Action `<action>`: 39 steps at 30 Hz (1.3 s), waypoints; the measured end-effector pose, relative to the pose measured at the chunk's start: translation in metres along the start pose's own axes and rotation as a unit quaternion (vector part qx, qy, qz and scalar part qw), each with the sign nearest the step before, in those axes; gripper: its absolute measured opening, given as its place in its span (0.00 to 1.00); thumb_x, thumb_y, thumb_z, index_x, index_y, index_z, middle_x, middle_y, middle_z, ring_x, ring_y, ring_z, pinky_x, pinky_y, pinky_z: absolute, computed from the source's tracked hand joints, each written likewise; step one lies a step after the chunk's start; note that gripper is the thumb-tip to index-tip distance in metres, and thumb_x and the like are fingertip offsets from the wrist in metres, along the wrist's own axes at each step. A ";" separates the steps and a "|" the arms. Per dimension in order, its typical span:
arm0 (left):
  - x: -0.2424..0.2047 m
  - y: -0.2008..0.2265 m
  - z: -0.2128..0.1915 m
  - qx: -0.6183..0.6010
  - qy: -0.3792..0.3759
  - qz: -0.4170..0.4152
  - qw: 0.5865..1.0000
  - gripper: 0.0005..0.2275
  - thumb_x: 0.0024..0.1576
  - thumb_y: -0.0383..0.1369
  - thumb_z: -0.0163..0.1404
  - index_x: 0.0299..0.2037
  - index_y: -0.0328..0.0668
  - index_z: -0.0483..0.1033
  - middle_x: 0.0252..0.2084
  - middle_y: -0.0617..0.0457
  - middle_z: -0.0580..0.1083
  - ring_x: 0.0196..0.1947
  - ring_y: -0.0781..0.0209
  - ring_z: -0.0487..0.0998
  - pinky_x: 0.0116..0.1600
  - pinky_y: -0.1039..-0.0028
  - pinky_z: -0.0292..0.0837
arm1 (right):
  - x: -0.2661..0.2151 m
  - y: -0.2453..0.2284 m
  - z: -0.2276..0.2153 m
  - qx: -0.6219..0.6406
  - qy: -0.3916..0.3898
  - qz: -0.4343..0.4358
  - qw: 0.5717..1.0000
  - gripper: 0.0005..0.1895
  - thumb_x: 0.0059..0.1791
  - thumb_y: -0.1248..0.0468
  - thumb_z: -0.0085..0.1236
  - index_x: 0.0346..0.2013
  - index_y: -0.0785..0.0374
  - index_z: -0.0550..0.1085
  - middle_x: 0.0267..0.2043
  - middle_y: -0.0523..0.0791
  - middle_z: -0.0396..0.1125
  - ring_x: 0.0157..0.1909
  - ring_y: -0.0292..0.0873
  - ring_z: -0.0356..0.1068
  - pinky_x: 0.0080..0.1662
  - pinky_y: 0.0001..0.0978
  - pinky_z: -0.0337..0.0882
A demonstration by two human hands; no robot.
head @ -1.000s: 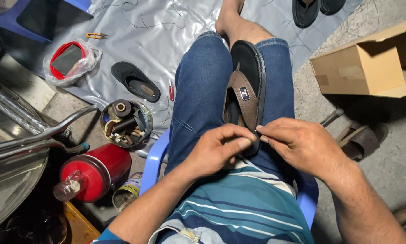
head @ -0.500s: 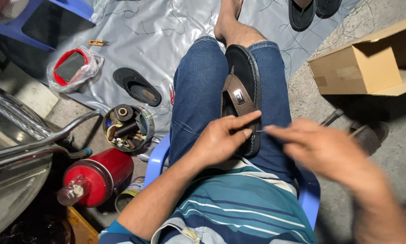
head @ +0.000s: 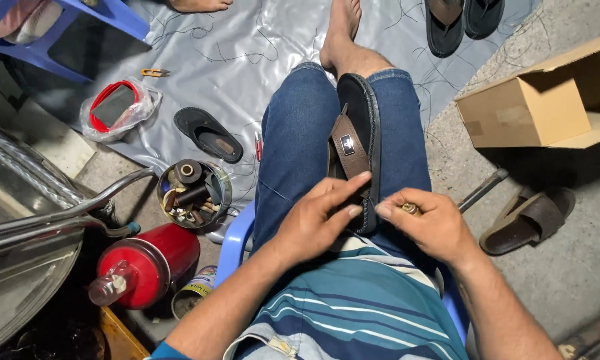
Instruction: Hand-sewing a leather sandal to repair or assemble it.
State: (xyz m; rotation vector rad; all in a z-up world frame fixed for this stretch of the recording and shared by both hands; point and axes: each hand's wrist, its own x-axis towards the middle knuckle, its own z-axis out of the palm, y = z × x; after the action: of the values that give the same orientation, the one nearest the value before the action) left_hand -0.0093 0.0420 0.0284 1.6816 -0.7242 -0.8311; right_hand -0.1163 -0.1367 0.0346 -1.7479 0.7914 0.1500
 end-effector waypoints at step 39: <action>-0.020 0.019 -0.009 0.160 -0.014 -0.106 0.981 0.11 0.54 0.35 0.44 0.45 0.48 0.75 0.39 0.49 0.76 0.41 0.45 0.75 0.42 0.60 0.72 | 0.002 0.013 -0.002 -0.175 0.111 -0.349 0.914 0.13 0.41 0.66 0.58 0.40 0.56 0.74 0.43 0.46 0.68 0.45 0.48 0.68 0.46 0.36 0.68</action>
State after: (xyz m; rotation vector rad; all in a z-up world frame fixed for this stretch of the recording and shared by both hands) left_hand -0.0144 0.0586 0.0514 2.0666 -0.7357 -0.9248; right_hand -0.1231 -0.1407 0.0236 -2.3159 0.2577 -0.4209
